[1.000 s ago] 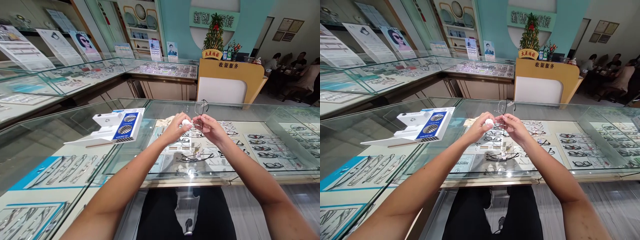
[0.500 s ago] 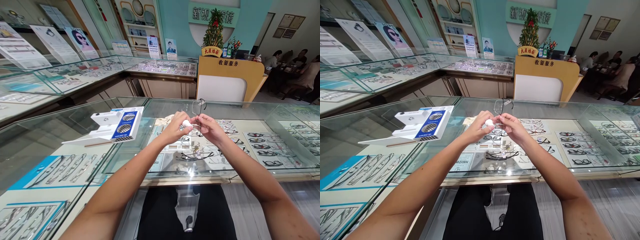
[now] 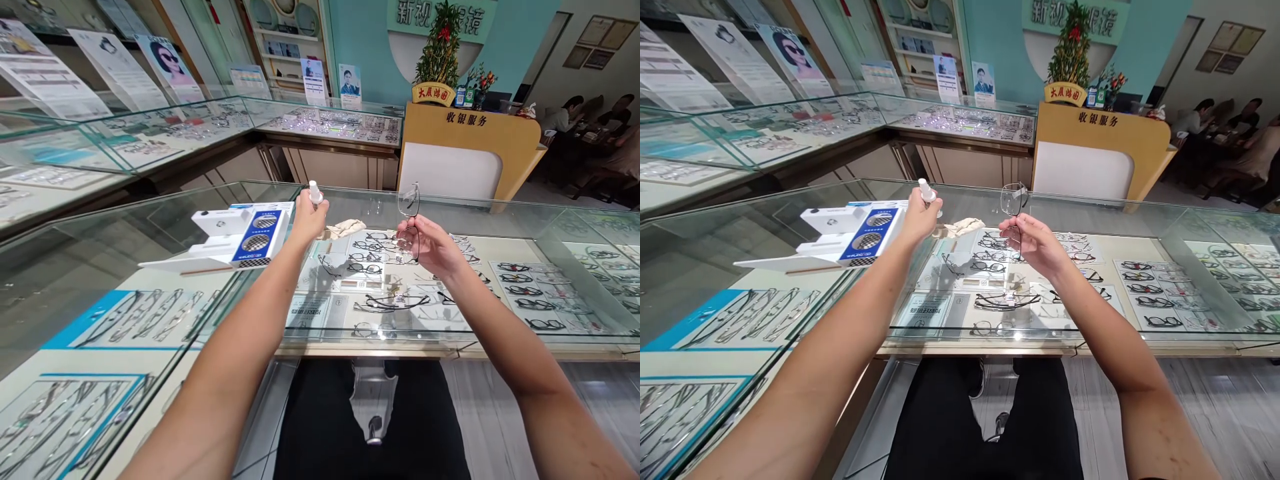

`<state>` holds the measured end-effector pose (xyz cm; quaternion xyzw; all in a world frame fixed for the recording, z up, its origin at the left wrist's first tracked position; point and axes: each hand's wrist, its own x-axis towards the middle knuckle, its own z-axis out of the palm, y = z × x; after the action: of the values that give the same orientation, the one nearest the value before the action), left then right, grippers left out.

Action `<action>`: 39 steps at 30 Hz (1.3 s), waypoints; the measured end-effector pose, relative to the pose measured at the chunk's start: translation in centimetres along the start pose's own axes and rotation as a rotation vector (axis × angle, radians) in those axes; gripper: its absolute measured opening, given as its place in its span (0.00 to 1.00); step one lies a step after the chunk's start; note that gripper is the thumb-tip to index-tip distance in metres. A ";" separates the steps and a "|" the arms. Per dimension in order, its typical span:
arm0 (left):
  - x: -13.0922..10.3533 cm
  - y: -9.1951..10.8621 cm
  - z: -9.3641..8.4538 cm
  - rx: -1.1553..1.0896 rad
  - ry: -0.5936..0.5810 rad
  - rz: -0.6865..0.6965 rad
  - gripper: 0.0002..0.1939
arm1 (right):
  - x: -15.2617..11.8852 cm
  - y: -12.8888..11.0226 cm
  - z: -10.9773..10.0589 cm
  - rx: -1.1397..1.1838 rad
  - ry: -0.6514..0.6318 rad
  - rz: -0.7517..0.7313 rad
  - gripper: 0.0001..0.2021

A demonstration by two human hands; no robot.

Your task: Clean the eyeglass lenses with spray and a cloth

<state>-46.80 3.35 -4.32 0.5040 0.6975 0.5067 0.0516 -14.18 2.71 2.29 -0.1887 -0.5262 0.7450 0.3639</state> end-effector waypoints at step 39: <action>-2.7 3.7 0.8 0.159 -0.208 0.102 0.08 | 0.1 -0.3 -0.1 -0.002 0.008 -0.027 0.18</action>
<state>-42.61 1.77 -3.11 0.5913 0.6998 0.3968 0.0576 -14.06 2.93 2.54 -0.1850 -0.5281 0.7387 0.3757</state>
